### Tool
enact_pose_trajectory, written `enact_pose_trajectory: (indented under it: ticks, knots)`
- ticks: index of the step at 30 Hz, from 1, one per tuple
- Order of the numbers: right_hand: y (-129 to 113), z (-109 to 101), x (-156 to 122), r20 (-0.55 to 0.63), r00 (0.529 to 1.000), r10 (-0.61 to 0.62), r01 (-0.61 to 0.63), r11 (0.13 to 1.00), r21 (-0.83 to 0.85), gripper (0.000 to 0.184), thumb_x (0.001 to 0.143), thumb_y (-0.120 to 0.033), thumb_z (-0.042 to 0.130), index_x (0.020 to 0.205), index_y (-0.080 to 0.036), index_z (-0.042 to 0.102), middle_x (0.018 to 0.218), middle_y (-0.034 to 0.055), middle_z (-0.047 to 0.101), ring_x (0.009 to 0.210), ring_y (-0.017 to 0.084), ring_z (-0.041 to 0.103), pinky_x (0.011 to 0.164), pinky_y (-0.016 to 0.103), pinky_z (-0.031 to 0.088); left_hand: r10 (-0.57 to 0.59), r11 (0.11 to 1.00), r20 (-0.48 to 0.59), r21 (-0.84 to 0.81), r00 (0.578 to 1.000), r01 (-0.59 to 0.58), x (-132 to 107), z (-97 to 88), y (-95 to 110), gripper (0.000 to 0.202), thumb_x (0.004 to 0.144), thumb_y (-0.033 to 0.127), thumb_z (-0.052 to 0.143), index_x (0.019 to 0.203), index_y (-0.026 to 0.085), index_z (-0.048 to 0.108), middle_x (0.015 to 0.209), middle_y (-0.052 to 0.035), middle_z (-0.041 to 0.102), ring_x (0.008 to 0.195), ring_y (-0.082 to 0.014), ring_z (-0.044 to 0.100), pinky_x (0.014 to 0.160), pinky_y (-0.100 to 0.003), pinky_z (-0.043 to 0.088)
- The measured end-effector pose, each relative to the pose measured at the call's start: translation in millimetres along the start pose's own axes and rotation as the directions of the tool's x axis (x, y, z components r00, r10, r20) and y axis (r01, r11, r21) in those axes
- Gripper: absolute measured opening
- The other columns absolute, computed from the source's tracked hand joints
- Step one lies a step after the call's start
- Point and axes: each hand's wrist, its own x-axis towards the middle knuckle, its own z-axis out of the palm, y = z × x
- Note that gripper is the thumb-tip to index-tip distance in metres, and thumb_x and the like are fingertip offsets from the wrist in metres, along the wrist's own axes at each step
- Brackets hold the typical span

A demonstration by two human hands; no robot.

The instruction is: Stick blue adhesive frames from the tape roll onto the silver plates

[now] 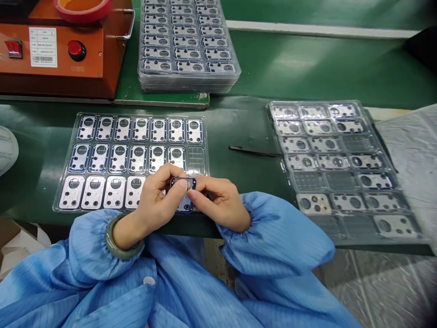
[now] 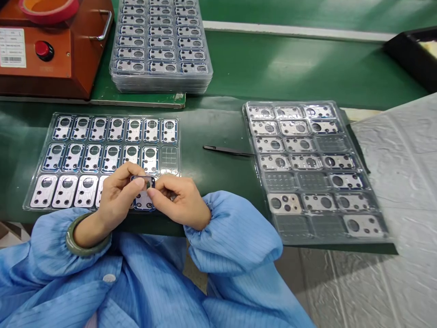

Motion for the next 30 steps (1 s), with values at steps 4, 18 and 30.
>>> enact_pose_trajectory:
  ticks: [4, 18, 30]
  knots:
    - [0.3, 1.7, 1.6, 0.011, 0.999, -0.038, 0.038, 0.999, -0.031, 0.025, 0.083, -0.018, 0.057, 0.060, -0.019, 0.047, 0.052, -0.0051, 0.045, 0.047, 0.006, 0.037, 0.045, 0.021, 0.030, -0.044, 0.998, -0.034, 0.034, 0.998, 0.045, 2.6, 0.4, 3.8, 0.015, 0.083, 0.021, 0.051, 0.068, 0.018, 0.052, 0.060, 0.0032, 0.048, 0.053, -0.0092, 0.043, 0.050, -0.022, 0.036]
    - [-1.0, -3.9, -1.6, -0.060, 0.993, 0.099, -0.096, 0.994, 0.042, 0.029, 0.085, -0.028, 0.057, 0.058, -0.020, 0.049, 0.054, -0.0033, 0.050, 0.049, 0.009, 0.043, 0.047, 0.024, 0.035, -0.163, 0.978, -0.021, -0.137, 0.986, 0.159, -1.7, -0.5, -2.1, 0.031, 0.090, 0.045, 0.049, 0.082, 0.018, 0.063, 0.059, 0.0017, 0.051, 0.048, -0.0099, 0.044, 0.045, -0.024, 0.038]
    - [-1.7, -2.9, 1.0, 0.009, 0.998, 0.065, -0.065, 0.996, 0.068, 0.021, 0.084, -0.030, 0.060, 0.067, -0.019, 0.055, 0.057, -0.0024, 0.054, 0.050, 0.009, 0.046, 0.048, 0.024, 0.039, -0.006, 0.996, -0.299, 0.082, 0.954, 0.031, 1.7, 2.6, -1.7, 0.025, 0.093, 0.040, 0.049, 0.087, 0.019, 0.062, 0.067, 0.0015, 0.057, 0.057, -0.0089, 0.051, 0.053, -0.021, 0.043]
